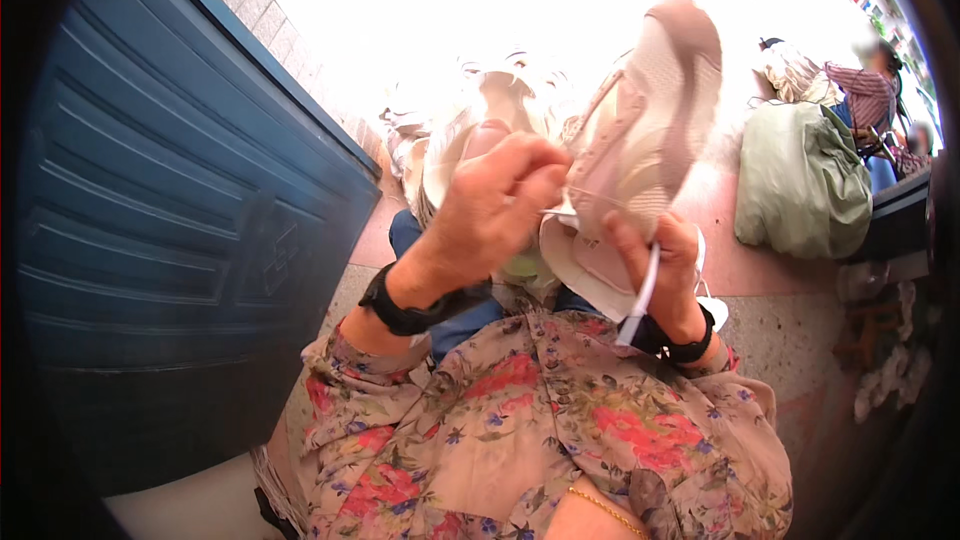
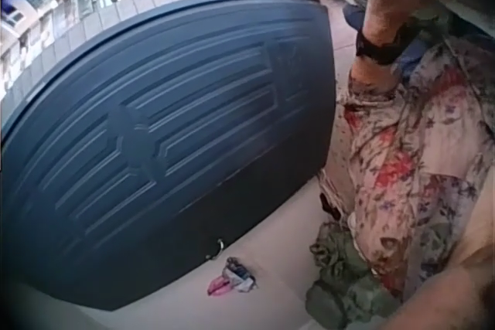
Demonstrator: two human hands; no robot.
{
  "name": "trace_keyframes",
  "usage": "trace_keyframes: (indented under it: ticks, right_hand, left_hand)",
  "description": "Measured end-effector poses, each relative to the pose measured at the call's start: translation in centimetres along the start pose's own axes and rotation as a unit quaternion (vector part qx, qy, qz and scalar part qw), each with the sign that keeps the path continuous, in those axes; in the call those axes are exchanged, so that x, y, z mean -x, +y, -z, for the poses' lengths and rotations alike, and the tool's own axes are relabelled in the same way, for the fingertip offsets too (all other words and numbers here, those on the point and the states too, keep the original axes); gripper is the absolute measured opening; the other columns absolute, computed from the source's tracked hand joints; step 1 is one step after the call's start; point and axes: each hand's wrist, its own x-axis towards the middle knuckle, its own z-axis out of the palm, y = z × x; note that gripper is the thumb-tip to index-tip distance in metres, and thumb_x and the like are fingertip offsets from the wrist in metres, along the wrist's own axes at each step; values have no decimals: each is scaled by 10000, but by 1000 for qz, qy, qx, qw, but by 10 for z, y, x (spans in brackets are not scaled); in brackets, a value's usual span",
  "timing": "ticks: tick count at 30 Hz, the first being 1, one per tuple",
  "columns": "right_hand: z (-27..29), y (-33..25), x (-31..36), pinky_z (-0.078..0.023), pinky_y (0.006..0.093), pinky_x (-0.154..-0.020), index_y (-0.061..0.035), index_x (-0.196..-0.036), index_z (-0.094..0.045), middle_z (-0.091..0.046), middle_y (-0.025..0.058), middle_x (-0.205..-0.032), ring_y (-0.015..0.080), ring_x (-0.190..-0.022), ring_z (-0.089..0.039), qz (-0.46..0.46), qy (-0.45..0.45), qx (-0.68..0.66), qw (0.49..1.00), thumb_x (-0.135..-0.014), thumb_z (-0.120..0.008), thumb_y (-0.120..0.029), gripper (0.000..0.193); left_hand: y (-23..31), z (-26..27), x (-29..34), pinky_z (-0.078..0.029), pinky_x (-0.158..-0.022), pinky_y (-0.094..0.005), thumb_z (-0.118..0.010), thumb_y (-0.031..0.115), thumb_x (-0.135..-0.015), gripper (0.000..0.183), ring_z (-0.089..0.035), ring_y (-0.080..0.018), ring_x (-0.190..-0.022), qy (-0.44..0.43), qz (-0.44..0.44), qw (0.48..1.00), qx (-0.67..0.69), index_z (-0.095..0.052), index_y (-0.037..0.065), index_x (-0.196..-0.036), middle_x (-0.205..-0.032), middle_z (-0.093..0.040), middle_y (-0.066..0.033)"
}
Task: The person is lacing several pairs of white shoes.
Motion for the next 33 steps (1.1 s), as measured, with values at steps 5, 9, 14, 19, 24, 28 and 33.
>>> trace_keyframes:
  ticks: [5,9,14,19,24,28,33]
  right_hand:
    - [18,7,4,-421,266,-546,29,-806,-600,-589,83,-725,141,-621,-550,-42,43,3,998,-797,-604,-35,65]
    - [12,7,-6,-405,251,-581,30,-806,-596,-572,76,-763,120,-663,-515,-58,92,-57,992,-816,-599,-69,100]
    - [23,16,-6,-377,231,-563,20,-797,-601,-530,32,-727,87,-643,-463,-141,77,-80,984,-830,-588,-92,118]
    - [23,12,-8,-371,213,-574,8,-816,-603,-526,-10,-725,53,-650,-442,-172,89,-149,970,-847,-571,-105,122]
    - [35,21,-6,-367,203,-584,-8,-830,-606,-530,-35,-721,37,-663,-436,-206,88,-219,950,-845,-581,-139,134]
    - [55,38,-24,-347,191,-565,-18,-806,-606,-532,-28,-708,44,-648,-430,-249,59,-204,945,-835,-586,-203,189]
    - [59,87,-93,-374,220,-599,-17,-902,-576,-558,0,-770,84,-672,-475,-220,56,-267,936,-850,-546,-287,276]
  left_hand:
    - [-112,44,57,-436,-789,-367,-614,157,-753,326,-537,-319,-898,-90,14,883,-460,-535,-12,-1020,-947,-580,-144]
    - [-126,18,52,-432,-725,-378,-631,177,-727,336,-543,-278,-893,-99,-50,808,-579,-537,30,-1015,-914,-577,-126]
    - [-150,17,49,-424,-689,-363,-619,216,-744,296,-561,-252,-826,-86,-27,850,-518,-522,53,-971,-818,-575,-88]
    - [-148,11,43,-460,-668,-376,-630,250,-740,333,-560,-267,-828,-73,-10,856,-512,-512,62,-988,-839,-577,-85]
    - [-149,16,38,-468,-612,-386,-583,202,-792,170,-566,-293,-758,-111,-14,854,-509,-563,61,-886,-776,-574,-92]
    - [-165,42,18,-470,-563,-341,-525,193,-854,162,-554,-241,-600,-82,124,934,-325,-575,45,-810,-685,-545,-76]
    - [-147,76,-50,-409,-436,-263,-475,251,-906,285,-448,-83,-526,65,108,978,-165,-529,12,-761,-545,-420,-26]
